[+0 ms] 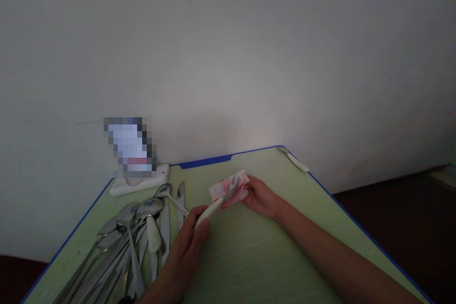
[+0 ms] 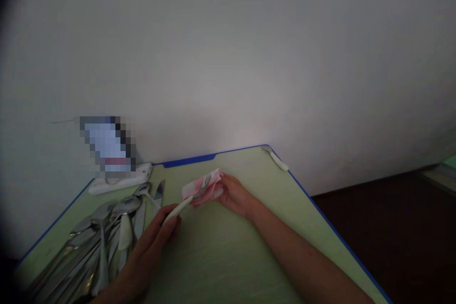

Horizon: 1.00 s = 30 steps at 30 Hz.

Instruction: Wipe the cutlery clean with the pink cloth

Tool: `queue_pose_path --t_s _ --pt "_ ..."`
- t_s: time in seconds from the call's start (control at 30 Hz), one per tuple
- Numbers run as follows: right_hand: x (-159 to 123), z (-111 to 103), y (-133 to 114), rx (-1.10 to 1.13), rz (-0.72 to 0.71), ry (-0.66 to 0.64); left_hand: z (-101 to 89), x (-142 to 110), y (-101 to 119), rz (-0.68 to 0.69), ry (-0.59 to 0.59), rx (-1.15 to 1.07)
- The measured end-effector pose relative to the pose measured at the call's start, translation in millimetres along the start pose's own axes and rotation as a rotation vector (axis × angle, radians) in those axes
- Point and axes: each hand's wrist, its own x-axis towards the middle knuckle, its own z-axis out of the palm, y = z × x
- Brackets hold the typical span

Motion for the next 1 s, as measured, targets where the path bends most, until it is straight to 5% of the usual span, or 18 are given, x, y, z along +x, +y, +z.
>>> queue_pose_path --t_s 0.33,0.63,1.0 --pt "5.3 18.8 -3.0 -0.009 0.078 0.181 -6.5 3.9 0.1 -0.009 0.025 -0.257" --pt "-2.2 26.4 -7.0 -0.044 0.075 0.064 -7.7 3.3 -1.6 0.012 -0.028 -0.318" --pt "-6.4 18.0 -9.1 -0.007 0.129 -0.012 -9.6 1.8 -2.5 0.002 -0.137 -0.047"
